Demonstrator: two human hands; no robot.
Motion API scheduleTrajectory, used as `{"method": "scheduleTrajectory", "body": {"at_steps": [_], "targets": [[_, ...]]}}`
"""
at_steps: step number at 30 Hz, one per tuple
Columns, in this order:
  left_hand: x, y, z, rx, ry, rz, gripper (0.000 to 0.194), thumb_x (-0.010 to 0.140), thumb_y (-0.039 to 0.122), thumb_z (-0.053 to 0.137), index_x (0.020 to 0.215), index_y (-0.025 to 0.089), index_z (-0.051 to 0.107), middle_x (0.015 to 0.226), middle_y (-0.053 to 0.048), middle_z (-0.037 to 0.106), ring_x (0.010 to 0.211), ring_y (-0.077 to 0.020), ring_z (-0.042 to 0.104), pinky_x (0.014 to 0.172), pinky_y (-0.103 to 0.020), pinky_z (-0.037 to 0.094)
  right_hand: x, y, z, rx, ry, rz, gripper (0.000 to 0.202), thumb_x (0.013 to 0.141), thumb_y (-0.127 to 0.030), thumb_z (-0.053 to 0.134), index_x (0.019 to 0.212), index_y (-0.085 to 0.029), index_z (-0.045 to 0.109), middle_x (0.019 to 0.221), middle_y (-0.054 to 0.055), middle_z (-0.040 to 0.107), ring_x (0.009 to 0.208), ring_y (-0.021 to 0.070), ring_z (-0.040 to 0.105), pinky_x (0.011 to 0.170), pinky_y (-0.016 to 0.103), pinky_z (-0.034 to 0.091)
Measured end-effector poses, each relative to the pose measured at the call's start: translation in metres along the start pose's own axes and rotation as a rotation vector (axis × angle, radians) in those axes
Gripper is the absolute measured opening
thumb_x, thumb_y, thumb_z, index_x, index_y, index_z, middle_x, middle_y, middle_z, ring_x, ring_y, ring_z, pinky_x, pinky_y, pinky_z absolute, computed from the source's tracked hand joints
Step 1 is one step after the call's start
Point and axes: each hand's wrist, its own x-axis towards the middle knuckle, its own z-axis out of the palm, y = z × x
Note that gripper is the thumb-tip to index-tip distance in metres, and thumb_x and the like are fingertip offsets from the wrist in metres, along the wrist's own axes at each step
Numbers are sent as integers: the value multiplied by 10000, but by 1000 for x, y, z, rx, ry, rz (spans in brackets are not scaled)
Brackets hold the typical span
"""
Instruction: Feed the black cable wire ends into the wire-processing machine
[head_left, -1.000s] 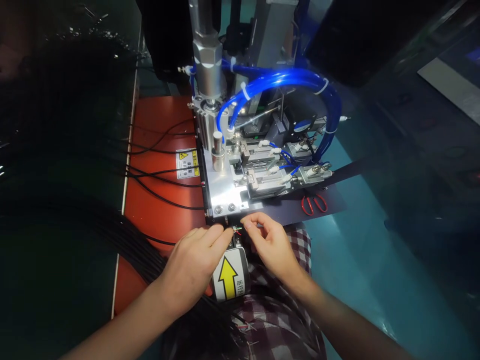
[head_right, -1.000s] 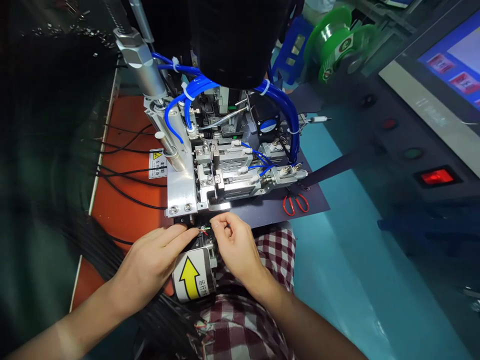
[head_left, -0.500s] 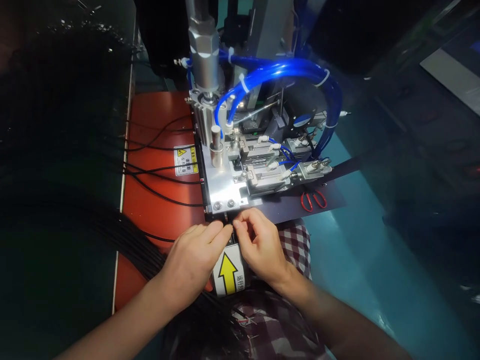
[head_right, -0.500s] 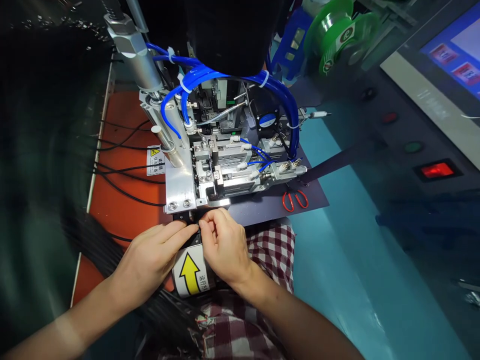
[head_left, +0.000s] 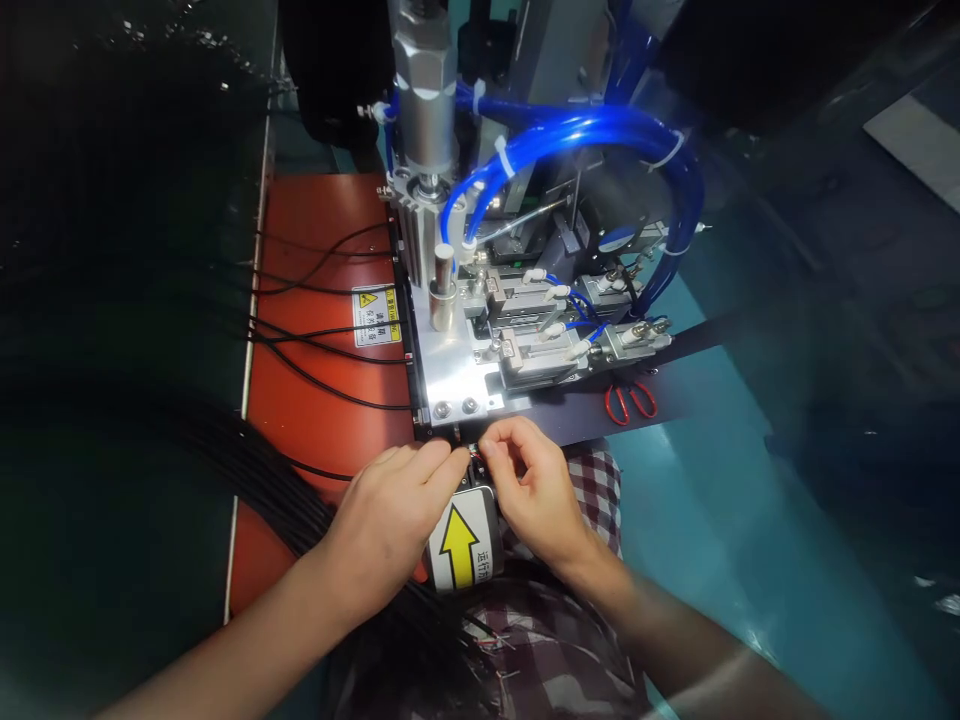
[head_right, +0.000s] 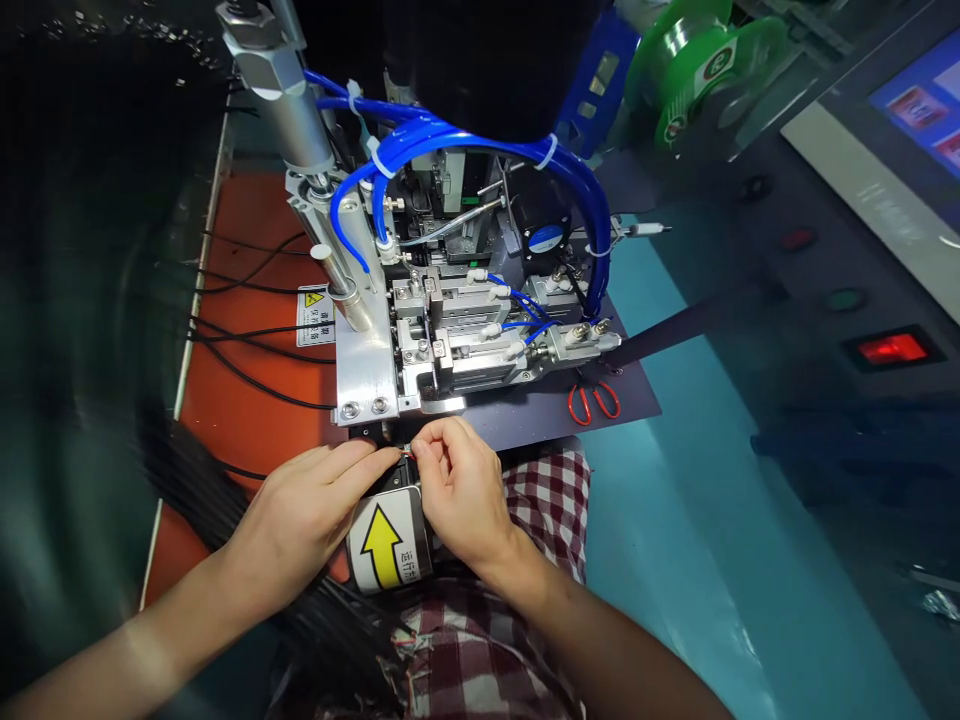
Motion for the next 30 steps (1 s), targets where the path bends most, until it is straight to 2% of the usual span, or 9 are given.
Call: {"method": "scheduleTrajectory", "body": {"at_steps": [5, 12, 17, 21, 25, 30], "targets": [[-1, 0, 2, -1, 9, 5, 216, 863, 88, 453, 1024, 110, 595, 785, -52, 617, 595, -191, 515, 534, -310, 433, 1, 0, -3, -51, -5, -41, 121, 888, -179, 447, 785, -183, 511, 755, 17, 527, 674, 155, 506, 630, 281, 381], [-2, -1, 3, 8, 18, 10, 240, 885, 113, 417, 1059, 116, 582, 777, -49, 605, 583, -187, 496, 517, -309, 418, 2, 10, 1, -39, -32, 43, 139, 894, -214, 444, 775, -184, 510, 738, 19, 537, 670, 158, 498, 626, 276, 389], [-2, -2, 2, -4, -16, -1, 263, 877, 88, 411, 1090, 128, 560, 803, -45, 606, 600, -188, 503, 527, -315, 421, 1, 21, -1, 208, -105, 232, 188, 890, -311, 468, 765, -185, 530, 669, -5, 508, 580, 133, 456, 540, 249, 379], [-3, -3, 2, -35, -30, -15, 282, 880, 70, 395, 1109, 135, 547, 804, -46, 605, 624, -190, 525, 541, -313, 436, 3, 17, -3, 384, -191, 310, 201, 863, -355, 508, 760, -185, 534, 616, -33, 449, 492, 101, 376, 454, 226, 311], [-5, -4, 1, -122, -16, -46, 250, 887, 60, 378, 1036, 130, 565, 850, -74, 612, 715, -197, 569, 622, -312, 482, 7, 9, -4, 404, -171, 304, 188, 828, -318, 547, 711, -174, 515, 579, -47, 410, 484, 91, 330, 448, 227, 269], [-5, -4, -1, -195, -83, -131, 220, 894, 99, 397, 1035, 144, 560, 894, -78, 592, 768, -189, 586, 669, -296, 509, 10, 7, -4, 361, -177, 274, 178, 827, -286, 525, 690, -177, 492, 562, -54, 401, 488, 93, 353, 453, 221, 289]]}}
